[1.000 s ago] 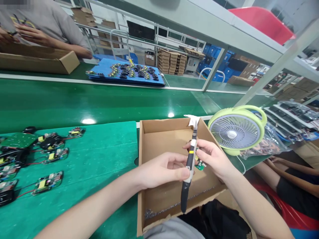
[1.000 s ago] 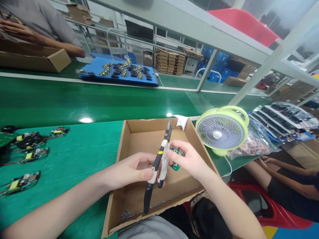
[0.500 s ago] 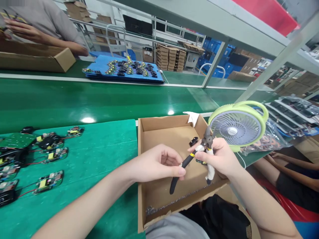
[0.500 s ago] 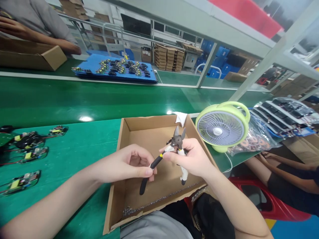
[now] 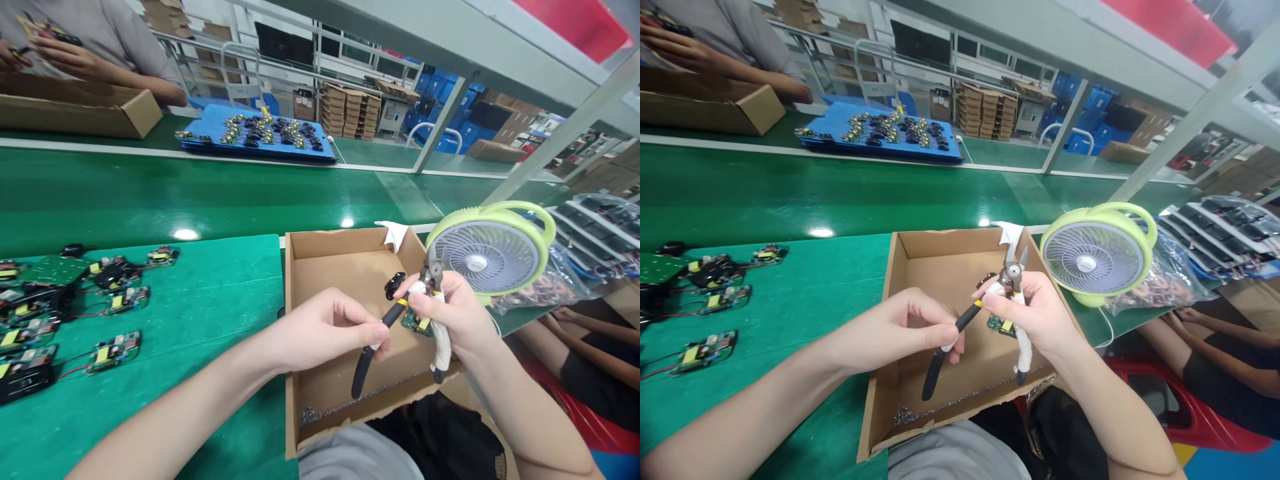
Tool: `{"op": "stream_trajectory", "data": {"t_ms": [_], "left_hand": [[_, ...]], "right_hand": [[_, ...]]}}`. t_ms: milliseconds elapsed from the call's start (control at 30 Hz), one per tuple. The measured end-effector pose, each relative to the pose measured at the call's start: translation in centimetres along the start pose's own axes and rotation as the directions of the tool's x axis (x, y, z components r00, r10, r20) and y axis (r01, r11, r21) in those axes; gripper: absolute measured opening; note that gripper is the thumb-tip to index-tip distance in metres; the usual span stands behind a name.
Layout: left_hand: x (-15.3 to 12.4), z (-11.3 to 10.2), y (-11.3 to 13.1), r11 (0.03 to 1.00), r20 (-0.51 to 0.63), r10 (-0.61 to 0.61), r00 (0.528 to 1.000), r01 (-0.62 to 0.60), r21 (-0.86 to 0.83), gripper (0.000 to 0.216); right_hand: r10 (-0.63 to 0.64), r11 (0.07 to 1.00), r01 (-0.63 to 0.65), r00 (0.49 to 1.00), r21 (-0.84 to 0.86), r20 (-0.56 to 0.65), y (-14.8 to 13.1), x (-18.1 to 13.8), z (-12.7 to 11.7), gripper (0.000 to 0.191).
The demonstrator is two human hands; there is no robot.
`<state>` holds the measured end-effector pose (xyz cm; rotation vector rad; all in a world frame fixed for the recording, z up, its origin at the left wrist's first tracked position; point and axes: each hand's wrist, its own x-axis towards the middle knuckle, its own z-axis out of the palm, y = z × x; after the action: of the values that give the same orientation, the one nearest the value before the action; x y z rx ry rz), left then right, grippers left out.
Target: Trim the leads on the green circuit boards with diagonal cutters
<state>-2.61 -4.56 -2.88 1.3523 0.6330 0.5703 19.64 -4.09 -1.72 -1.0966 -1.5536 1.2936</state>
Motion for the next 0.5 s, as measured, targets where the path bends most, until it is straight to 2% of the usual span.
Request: {"op": "stream_trajectory", "data": {"t_ms": [267, 500], "left_hand": [[0.16, 0.14, -0.33, 0.999, 0.005, -0.012, 1.000, 0.012, -0.039, 0.049], [0.04, 0.29, -0.32, 0.996, -0.002, -0.060, 0.998, 0.060, -0.062, 0.041]], "right_hand": [[0.021, 0.999, -0.018, 0.998, 0.051, -0.062, 0.04, -0.19, 0.21, 0.028], [0.010, 0.999, -0.007, 0.998, 0.051, -0.062, 0.24, -0.74, -0.15, 0.024]]}}
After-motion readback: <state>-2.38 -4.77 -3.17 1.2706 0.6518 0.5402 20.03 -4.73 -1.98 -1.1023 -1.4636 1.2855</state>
